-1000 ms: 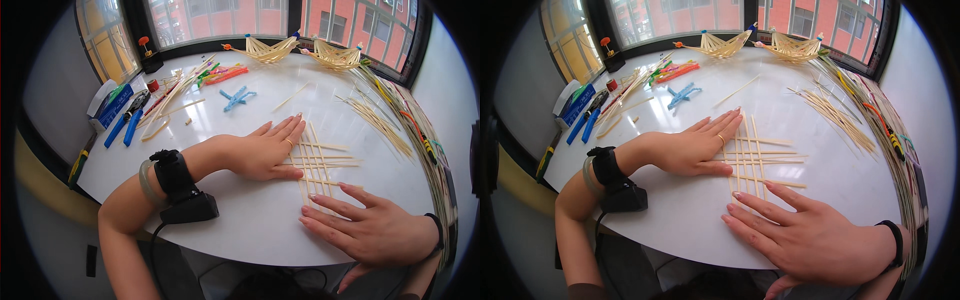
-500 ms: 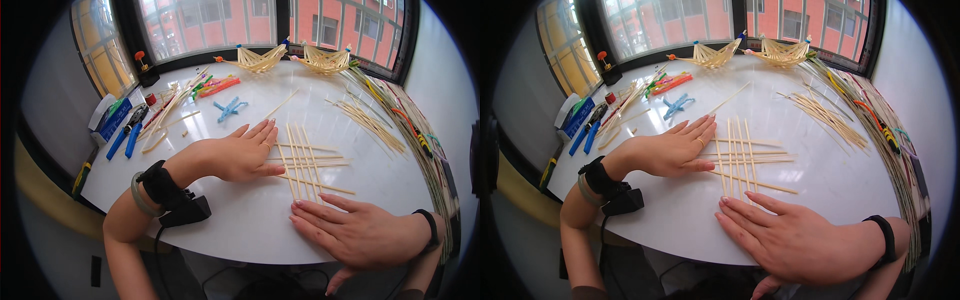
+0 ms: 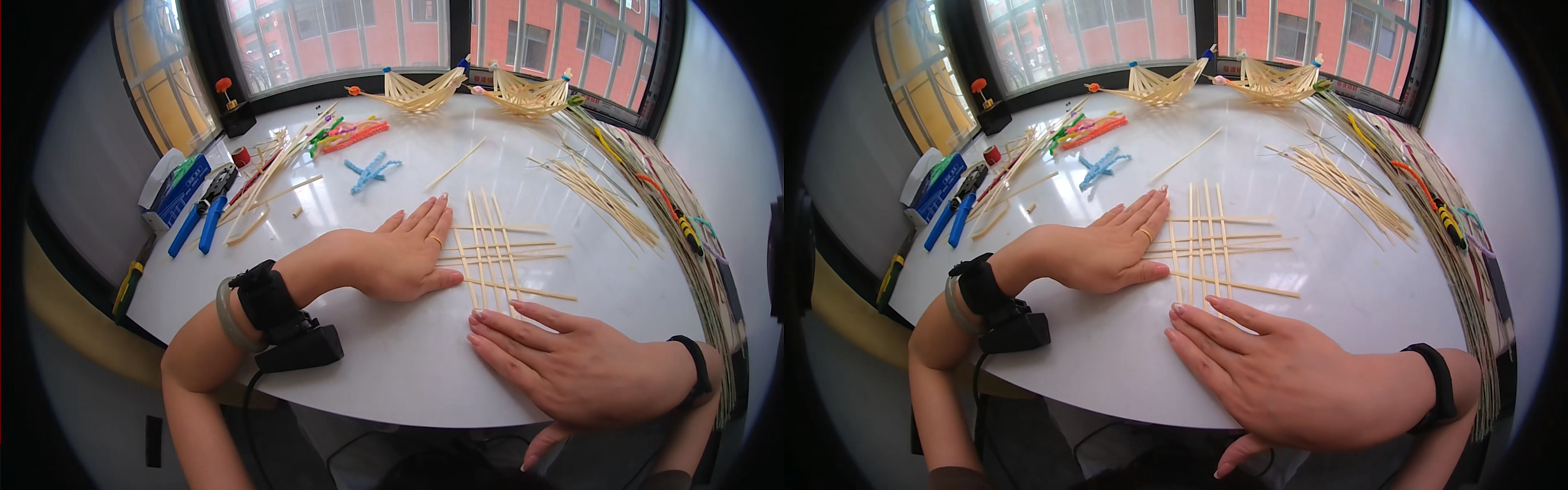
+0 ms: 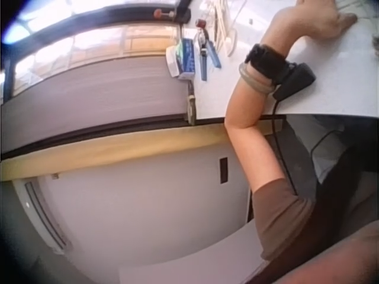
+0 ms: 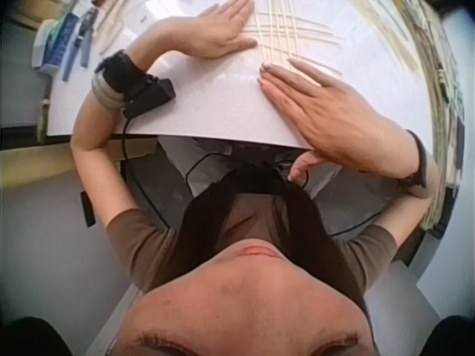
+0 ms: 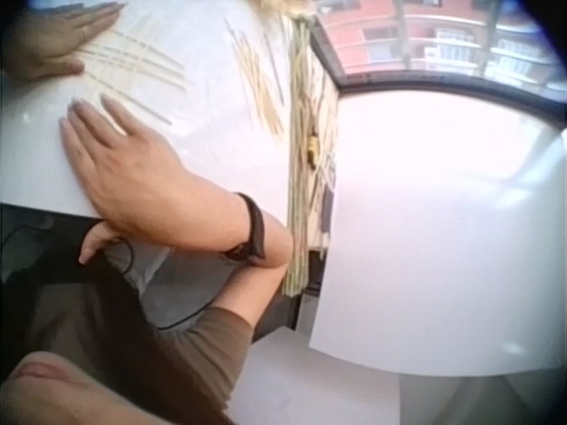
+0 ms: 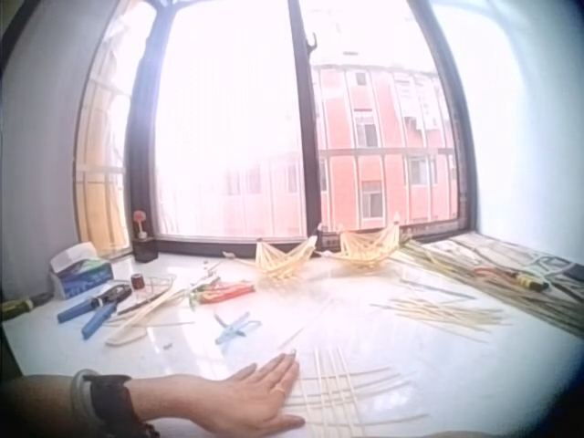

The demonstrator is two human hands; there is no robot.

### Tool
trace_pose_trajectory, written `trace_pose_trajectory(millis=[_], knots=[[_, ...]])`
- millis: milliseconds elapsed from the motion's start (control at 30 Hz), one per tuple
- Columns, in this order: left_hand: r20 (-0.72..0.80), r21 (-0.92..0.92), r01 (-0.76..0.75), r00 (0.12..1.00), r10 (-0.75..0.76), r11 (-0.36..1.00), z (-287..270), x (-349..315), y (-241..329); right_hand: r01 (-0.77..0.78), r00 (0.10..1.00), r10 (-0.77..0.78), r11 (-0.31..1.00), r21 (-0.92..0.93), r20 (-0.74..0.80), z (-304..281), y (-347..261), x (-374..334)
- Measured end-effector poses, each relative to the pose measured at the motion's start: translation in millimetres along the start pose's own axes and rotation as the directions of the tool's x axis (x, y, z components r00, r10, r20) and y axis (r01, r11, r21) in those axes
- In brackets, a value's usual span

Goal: Weaving thin bamboo strips together into a grid pattern.

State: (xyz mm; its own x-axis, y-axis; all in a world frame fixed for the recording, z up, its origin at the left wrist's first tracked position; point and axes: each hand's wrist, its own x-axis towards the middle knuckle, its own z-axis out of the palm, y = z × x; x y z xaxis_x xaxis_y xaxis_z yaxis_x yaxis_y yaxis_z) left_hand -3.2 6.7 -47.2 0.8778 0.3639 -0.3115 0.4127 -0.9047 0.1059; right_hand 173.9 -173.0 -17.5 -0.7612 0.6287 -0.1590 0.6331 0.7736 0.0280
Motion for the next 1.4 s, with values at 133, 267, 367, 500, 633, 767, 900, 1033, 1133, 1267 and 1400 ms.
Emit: trace_pose_trajectory(millis=[133,267,367,500,633,767,900,1033,1133,1267,1400], knots=[[0.011,-0.004,-0.001,1.000,0.001,1.000,0.3,1.3,-1.6,0.002,1.000,-0.002,1.000,0.018,-0.028,1.1,1.8,1.0],[0.014,0.004,-0.003,1.000,0.003,1.000,-1.7,1.9,-0.5,-0.030,0.995,0.027,0.999,-0.030,-0.093,7.6,5.7,3.9],[0.005,0.004,-0.022,1.000,0.022,1.000,-0.4,2.5,-2.5,-0.017,0.998,0.016,1.000,-0.009,-0.067,5.9,7.8,4.0],[-0.006,-0.008,-0.020,1.000,0.020,1.000,-0.3,1.7,-5.2,-0.064,0.993,0.071,0.995,0.078,-0.099,-13.4,26.6,2.4],[-0.193,-0.064,-0.088,0.978,0.074,0.994,-8.4,2.5,-6.5,-0.350,0.922,0.361,0.932,0.096,-0.139,-11.9,73.5,-5.6],[-0.165,-0.135,-0.246,0.961,0.224,0.960,-9.1,4.8,-13.0,-0.365,0.930,0.368,0.922,0.131,0.004,9.2,76.9,-6.7],[-0.149,-0.180,-0.266,0.959,0.241,0.947,-6.6,-0.3,-8.0,-0.403,0.913,0.405,0.914,0.050,-0.055,12.3,69.9,-4.1],[-0.364,-0.050,-0.262,0.903,0.227,0.964,-18.4,-5.1,-1.6,-0.403,0.899,0.424,0.900,0.166,-0.115,-0.6,74.3,-4.7],[-0.410,-0.149,-0.249,0.896,0.170,0.957,-16.5,-3.3,-2.3,-0.383,0.874,0.435,0.891,0.245,-0.216,5.8,82.6,-1.5],[-0.376,-0.285,-0.221,0.921,0.103,0.933,-15.0,-1.2,-3.2,-0.333,0.898,0.406,0.878,0.344,-0.168,7.4,94.1,-0.3],[-0.410,-0.278,-0.264,0.902,0.134,0.924,-10.7,0.1,-3.3,-0.284,0.907,0.378,0.876,0.391,-0.188,8.4,96.8,3.0]])
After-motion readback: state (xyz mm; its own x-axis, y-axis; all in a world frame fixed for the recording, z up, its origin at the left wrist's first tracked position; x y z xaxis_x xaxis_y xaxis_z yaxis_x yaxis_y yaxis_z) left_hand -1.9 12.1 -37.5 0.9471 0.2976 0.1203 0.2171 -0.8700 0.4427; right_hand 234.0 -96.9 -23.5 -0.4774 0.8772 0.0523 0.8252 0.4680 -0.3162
